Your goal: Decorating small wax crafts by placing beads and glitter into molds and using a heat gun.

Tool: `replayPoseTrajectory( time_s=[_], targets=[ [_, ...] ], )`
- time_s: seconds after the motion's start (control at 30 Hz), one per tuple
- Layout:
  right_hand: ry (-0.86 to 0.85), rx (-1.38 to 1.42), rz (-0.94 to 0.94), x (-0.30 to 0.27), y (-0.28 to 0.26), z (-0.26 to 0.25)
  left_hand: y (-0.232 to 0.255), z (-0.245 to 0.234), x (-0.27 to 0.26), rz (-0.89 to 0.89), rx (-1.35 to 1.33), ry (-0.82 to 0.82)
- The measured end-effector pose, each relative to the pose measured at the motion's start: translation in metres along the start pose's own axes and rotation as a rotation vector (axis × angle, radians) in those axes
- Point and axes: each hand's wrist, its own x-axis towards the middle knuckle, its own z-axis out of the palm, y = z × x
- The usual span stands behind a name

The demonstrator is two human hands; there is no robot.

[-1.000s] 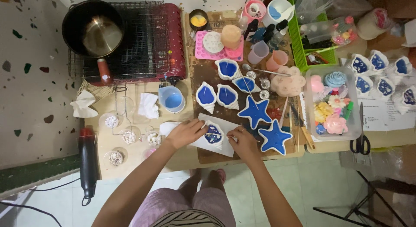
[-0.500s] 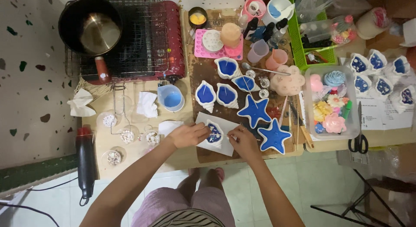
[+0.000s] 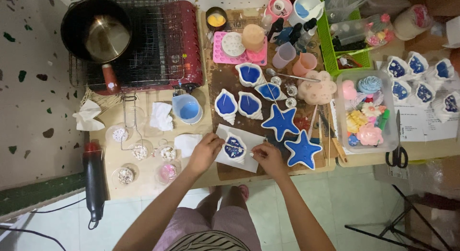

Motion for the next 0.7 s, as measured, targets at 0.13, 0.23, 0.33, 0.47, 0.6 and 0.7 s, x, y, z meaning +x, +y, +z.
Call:
replayPoseTrajectory(
  time_s=[0.13, 0.23, 0.33, 0.47, 0.6, 0.7],
  targets=[
    [0.021, 0.020, -0.012, -0.004, 0.008, 0.007, 0.013, 0.017, -0.014, -0.242, -0.149, 0.061],
    [0.040, 0.016, -0.013, -0.005, 0.008, 0.009, 0.019, 0.032, -0.022, -0.438, -0.246, 0.078],
    [0.050, -0.028, -0.047, -0.007, 0.002, 0.008, 0.025, 0.043, -0.030, -0.400, -0.152, 0.144],
    [0.051, -0.096, -0.060, -0.007, -0.011, 0.006, 0.032, 0.051, -0.035, -0.250, -0.021, 0.185],
    [0.018, -0.169, -0.049, -0.006, -0.021, 0.001, 0.036, 0.056, -0.038, -0.199, 0.003, 0.205],
    [0.006, -0.212, -0.070, -0.004, -0.022, 0.000, 0.045, 0.044, -0.035, -0.222, -0.002, 0.161]
  ],
)
